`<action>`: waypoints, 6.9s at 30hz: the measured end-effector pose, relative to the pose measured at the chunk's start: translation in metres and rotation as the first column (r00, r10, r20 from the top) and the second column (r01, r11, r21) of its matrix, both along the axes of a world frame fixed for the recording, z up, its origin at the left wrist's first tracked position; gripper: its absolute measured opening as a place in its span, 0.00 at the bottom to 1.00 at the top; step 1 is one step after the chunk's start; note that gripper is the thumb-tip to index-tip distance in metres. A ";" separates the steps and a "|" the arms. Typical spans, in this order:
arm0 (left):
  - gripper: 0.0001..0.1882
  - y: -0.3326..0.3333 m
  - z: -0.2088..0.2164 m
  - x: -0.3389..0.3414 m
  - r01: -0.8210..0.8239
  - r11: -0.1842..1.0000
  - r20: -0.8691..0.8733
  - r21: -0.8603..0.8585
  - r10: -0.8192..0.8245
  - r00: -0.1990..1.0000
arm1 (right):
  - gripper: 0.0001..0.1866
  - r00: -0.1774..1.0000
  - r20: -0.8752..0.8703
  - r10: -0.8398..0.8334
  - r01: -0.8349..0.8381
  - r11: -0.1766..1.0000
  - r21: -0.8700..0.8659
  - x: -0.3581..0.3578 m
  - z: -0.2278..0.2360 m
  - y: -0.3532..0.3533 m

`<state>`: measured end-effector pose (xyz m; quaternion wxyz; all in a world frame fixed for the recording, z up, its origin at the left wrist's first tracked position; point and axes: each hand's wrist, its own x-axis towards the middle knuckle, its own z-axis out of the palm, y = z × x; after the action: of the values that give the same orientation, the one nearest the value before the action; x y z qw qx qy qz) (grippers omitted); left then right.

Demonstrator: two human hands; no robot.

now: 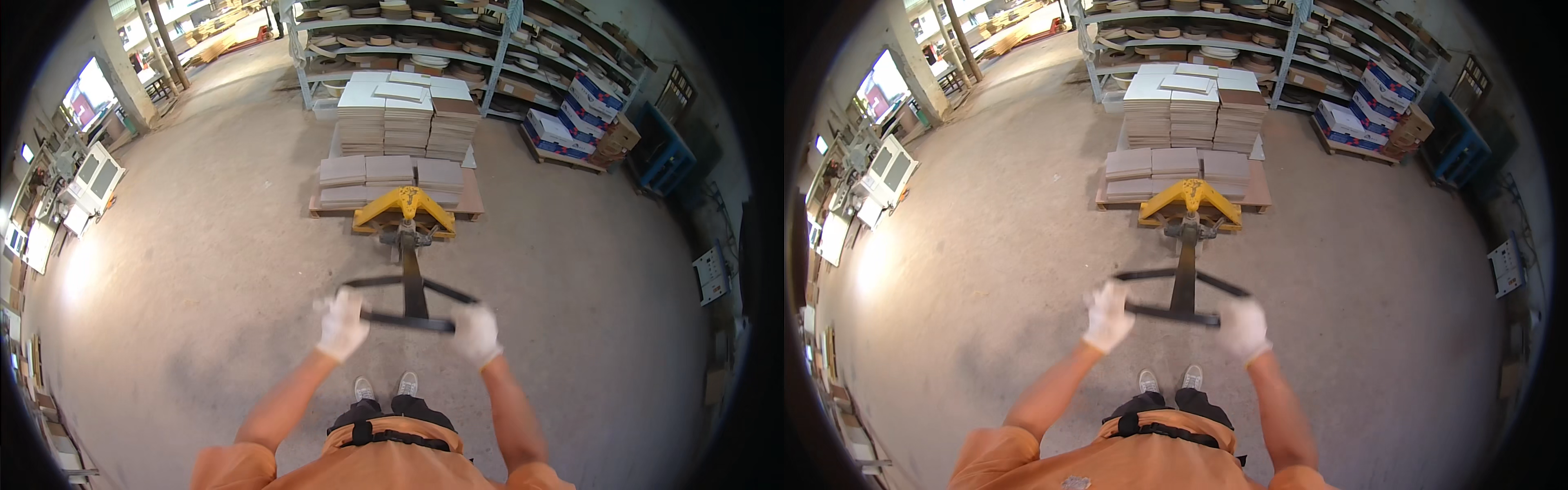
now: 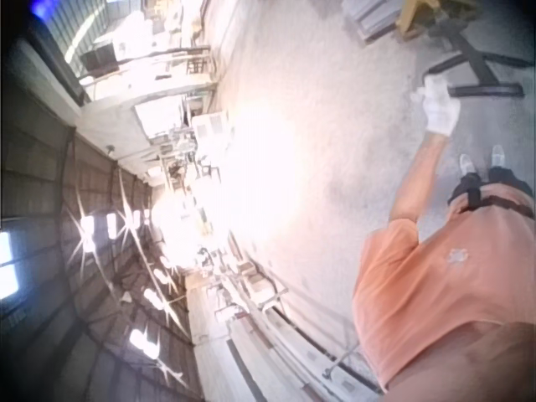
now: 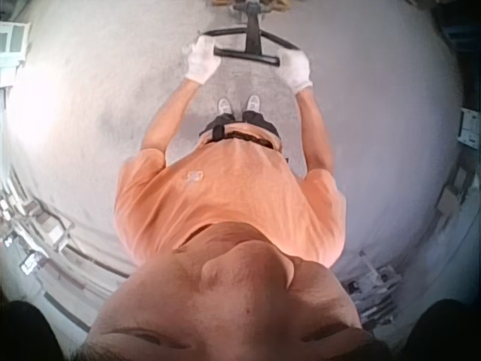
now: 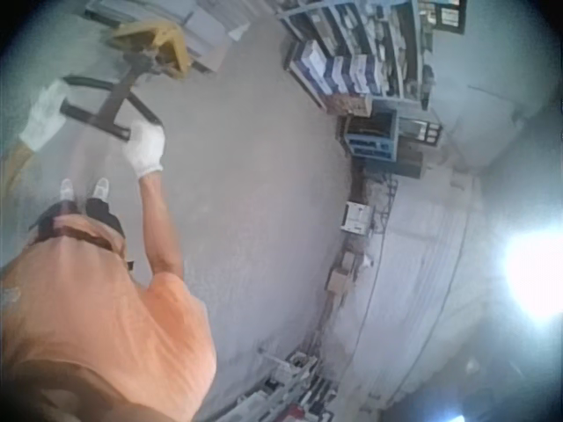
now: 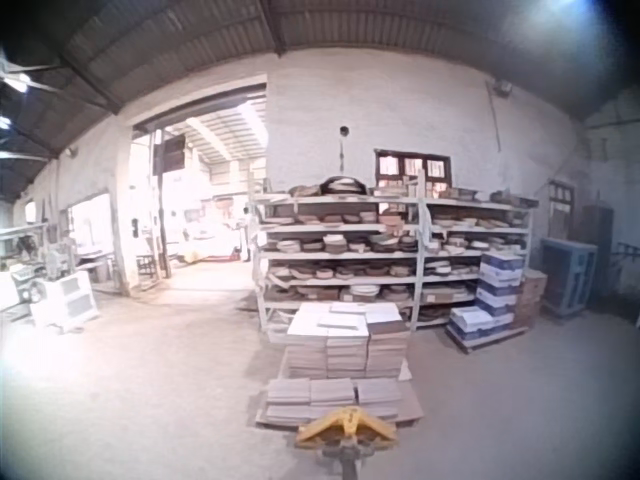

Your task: The person operates a CNC machine, removes a finished sheet, and then uses a pallet jack to move a stack of sheets across the workshop floor.

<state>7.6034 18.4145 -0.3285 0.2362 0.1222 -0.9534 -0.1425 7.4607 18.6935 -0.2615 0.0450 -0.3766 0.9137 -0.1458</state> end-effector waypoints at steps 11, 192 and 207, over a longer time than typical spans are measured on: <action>0.21 -0.003 0.018 -0.056 -0.095 0.994 -0.243 0.052 0.105 0.964 | 0.02 0.918 -0.370 -0.146 -0.047 0.884 -0.465 -0.036 -0.006 -0.021; 0.27 -1.115 -0.247 1.362 -0.957 -0.095 0.961 0.275 0.039 0.272 | 0.11 0.859 0.311 -0.407 0.269 0.875 0.403 0.737 -0.072 -1.468; 0.26 -1.541 -0.266 1.428 -0.844 -0.148 0.838 0.515 0.297 0.459 | 0.11 0.147 0.279 -0.949 0.842 0.268 0.469 0.786 -0.006 -1.433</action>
<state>9.0312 16.8733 -0.5945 -0.0809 0.6934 -0.4948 -0.5175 8.2469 17.2607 -0.2672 0.2277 0.3058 0.9131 -0.1443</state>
